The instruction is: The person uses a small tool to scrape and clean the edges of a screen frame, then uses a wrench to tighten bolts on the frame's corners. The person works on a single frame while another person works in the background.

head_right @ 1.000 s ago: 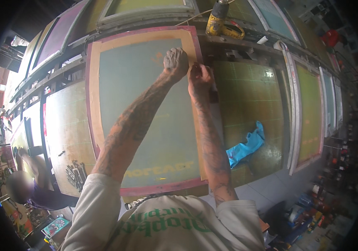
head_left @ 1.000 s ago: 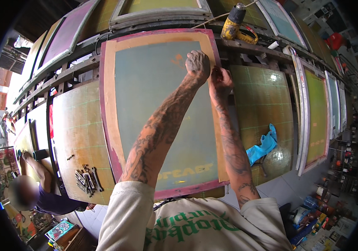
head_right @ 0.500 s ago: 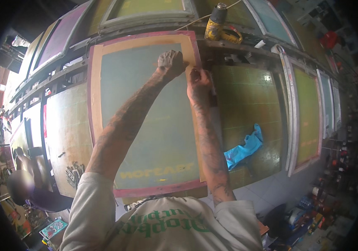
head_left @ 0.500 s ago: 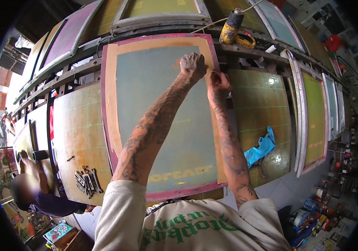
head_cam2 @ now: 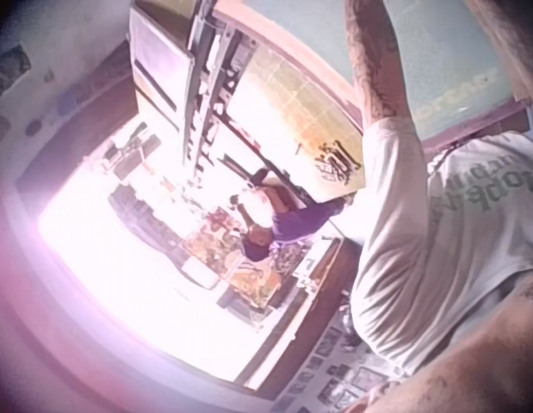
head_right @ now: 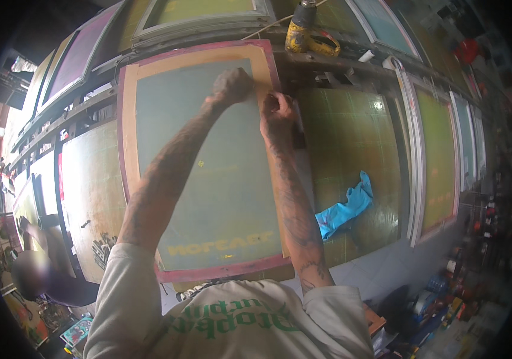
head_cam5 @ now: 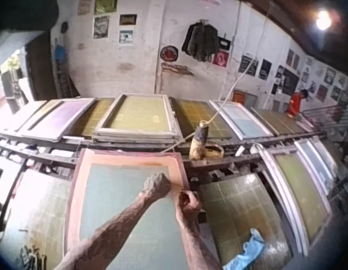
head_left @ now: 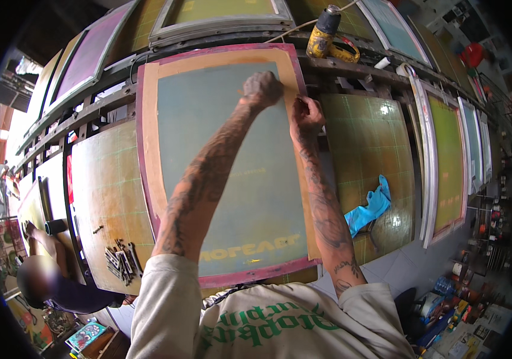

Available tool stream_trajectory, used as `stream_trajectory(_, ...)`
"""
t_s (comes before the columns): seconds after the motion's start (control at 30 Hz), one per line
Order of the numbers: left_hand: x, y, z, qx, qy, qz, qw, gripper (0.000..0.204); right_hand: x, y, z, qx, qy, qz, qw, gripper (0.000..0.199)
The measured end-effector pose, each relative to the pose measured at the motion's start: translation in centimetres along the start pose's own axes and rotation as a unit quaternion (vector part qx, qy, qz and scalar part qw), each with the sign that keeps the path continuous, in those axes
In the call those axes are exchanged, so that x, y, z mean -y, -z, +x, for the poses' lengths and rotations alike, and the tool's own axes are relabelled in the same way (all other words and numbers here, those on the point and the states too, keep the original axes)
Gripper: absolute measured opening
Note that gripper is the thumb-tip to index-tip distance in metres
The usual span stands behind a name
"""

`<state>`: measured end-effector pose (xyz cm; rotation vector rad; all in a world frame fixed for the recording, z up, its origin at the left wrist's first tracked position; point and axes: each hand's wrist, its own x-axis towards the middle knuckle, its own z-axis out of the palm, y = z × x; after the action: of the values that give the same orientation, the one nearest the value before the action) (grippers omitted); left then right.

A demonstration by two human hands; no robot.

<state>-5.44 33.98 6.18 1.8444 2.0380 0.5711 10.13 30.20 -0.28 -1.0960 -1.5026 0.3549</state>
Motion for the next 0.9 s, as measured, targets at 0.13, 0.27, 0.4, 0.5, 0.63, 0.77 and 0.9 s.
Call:
stream_trajectory(0.13, 1.4, 0.9, -1.0, -0.023, -0.033, -0.062, 0.997, 0.021, -1.1, -0.6, 0.1, -0.009, 0.033, -0.009, 0.999, 0.013)
stream_trajectory(0.27, -0.9, 0.4, -1.4, -0.045, -0.077, 0.032, 0.996, 0.013, -1.7, -0.5, -0.2, -0.033, 0.01, 0.044, 0.998, 0.013)
stream_trajectory(0.4, -1.7, -0.6, -1.5, -0.096, -0.09, 0.112, 0.985, 0.007, 0.0, -0.4, -0.2, -0.003, -0.004, 0.01, 1.0, 0.013)
stream_trajectory(0.5, -3.0, -0.5, -0.9, -0.092, -0.077, 0.117, 0.986, 0.008, -0.5, -0.4, 0.0, -0.006, 0.016, -0.008, 1.0, 0.012)
stream_trajectory(0.63, -3.5, -0.6, -0.7, -0.078, -0.065, 0.105, 0.989, 0.008, -0.2, -0.3, 0.0, -0.013, 0.033, -0.008, 0.999, 0.01)
stream_trajectory(0.77, -3.4, -0.9, 0.0, -0.017, -0.041, 0.104, 0.994, 0.015, -0.7, -0.2, 0.2, -0.008, 0.034, -0.03, 0.999, 0.01)
stream_trajectory(0.9, -1.8, -1.8, -0.7, -0.003, -0.033, 0.081, 0.996, 0.025, 1.0, 0.1, 0.3, 0.013, -0.003, -0.04, 0.999, 0.009)
